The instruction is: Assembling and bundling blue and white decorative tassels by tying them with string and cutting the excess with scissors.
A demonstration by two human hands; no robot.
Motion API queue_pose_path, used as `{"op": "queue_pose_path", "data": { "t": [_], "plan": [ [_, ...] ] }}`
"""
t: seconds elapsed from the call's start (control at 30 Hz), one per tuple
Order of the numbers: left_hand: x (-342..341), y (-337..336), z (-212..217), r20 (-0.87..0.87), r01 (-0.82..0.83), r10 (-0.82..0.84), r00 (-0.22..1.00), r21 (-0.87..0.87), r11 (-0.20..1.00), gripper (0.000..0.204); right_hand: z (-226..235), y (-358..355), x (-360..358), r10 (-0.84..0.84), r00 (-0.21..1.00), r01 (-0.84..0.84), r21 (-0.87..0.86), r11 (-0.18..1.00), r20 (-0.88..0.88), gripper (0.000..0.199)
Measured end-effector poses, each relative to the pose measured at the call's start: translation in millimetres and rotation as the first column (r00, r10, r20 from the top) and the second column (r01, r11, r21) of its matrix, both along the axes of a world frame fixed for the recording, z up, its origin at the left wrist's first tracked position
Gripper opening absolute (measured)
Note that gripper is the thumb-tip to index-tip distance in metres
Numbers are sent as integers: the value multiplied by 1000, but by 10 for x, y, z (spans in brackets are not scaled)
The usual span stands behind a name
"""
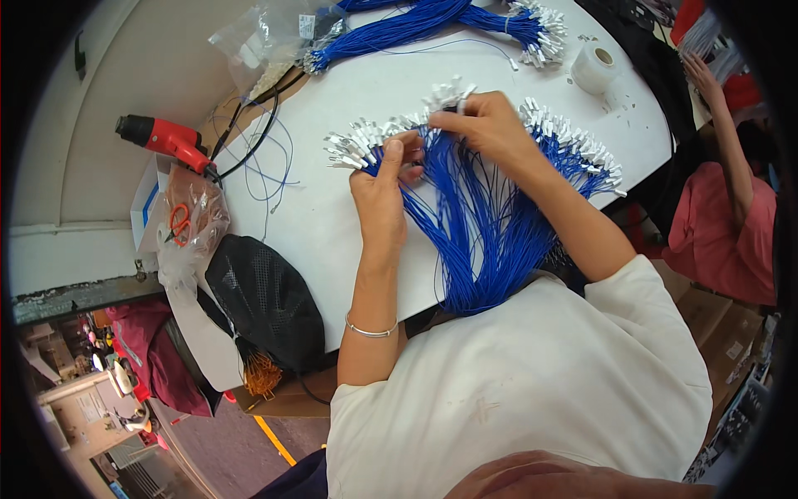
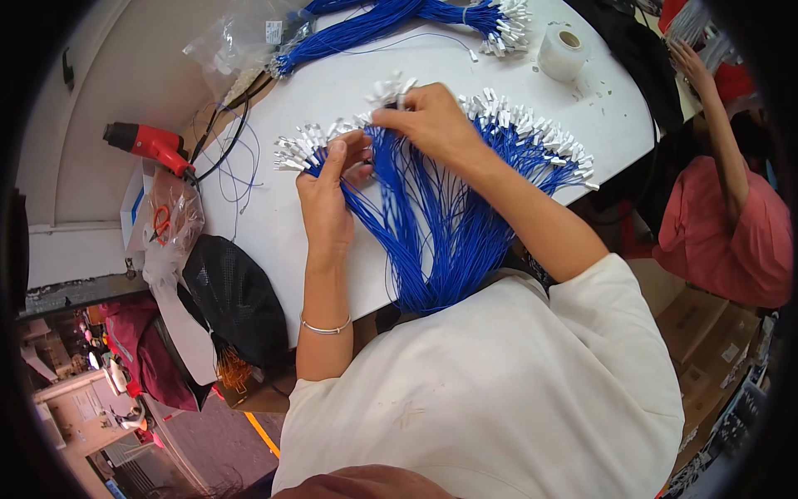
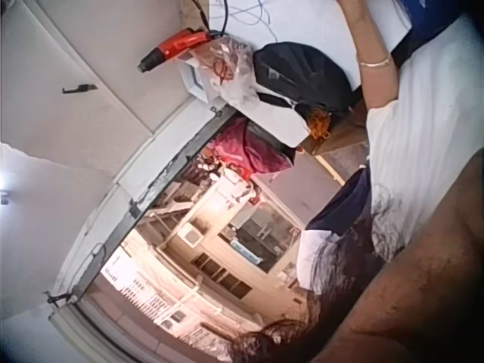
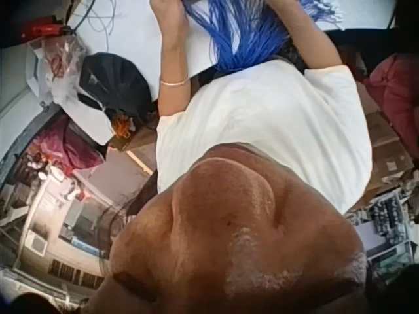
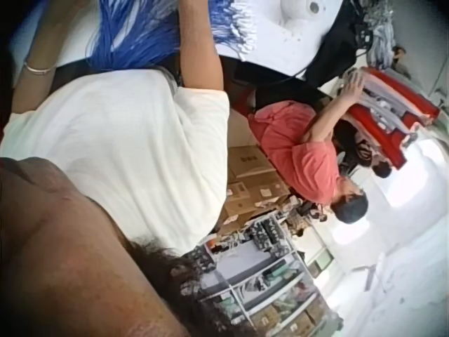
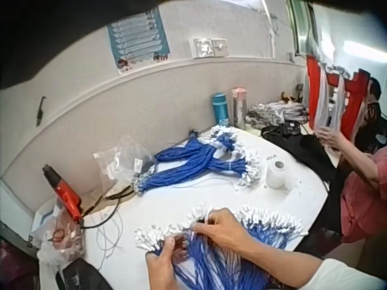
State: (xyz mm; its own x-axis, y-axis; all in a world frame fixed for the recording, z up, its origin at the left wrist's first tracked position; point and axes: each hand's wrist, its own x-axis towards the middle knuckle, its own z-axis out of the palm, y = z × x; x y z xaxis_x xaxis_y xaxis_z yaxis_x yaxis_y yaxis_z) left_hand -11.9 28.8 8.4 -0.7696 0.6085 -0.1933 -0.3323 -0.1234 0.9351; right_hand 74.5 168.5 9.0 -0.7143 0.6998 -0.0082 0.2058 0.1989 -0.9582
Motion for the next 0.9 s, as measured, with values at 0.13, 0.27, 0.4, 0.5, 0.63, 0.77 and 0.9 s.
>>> {"op": "queue_pose_path", "data": {
  "t": [0.13,0.27,0.4,0.5,0.63,0.77,0.9],
  "plan": [
    [-94,-139,-22,-18,31,-30,999,29,999,27,236,-13,252,-236,881,-163,732,662,409,45],
    [-218,-195,-42,178,180,-218,960,207,962,29,672,-326,471,-30,971,-178,797,578,238,20],
    [-257,-161,-100,271,195,-296,916,343,919,29,1324,-748,809,646,747,-592,286,753,-154,19],
    [-241,-290,-175,309,138,-272,911,395,908,30,1206,-1226,764,336,723,90,565,820,-603,13],
    [-109,-102,-42,161,112,-137,977,155,982,29,1161,-1200,962,342,695,76,538,839,-632,10],
    [-142,-166,68,162,92,-107,981,97,991,29,1092,-1197,466,328,677,62,496,866,-659,12],
    [-155,-225,-45,162,130,-161,974,187,974,30,857,-737,-77,262,753,29,428,903,-604,5]
  ]
}}
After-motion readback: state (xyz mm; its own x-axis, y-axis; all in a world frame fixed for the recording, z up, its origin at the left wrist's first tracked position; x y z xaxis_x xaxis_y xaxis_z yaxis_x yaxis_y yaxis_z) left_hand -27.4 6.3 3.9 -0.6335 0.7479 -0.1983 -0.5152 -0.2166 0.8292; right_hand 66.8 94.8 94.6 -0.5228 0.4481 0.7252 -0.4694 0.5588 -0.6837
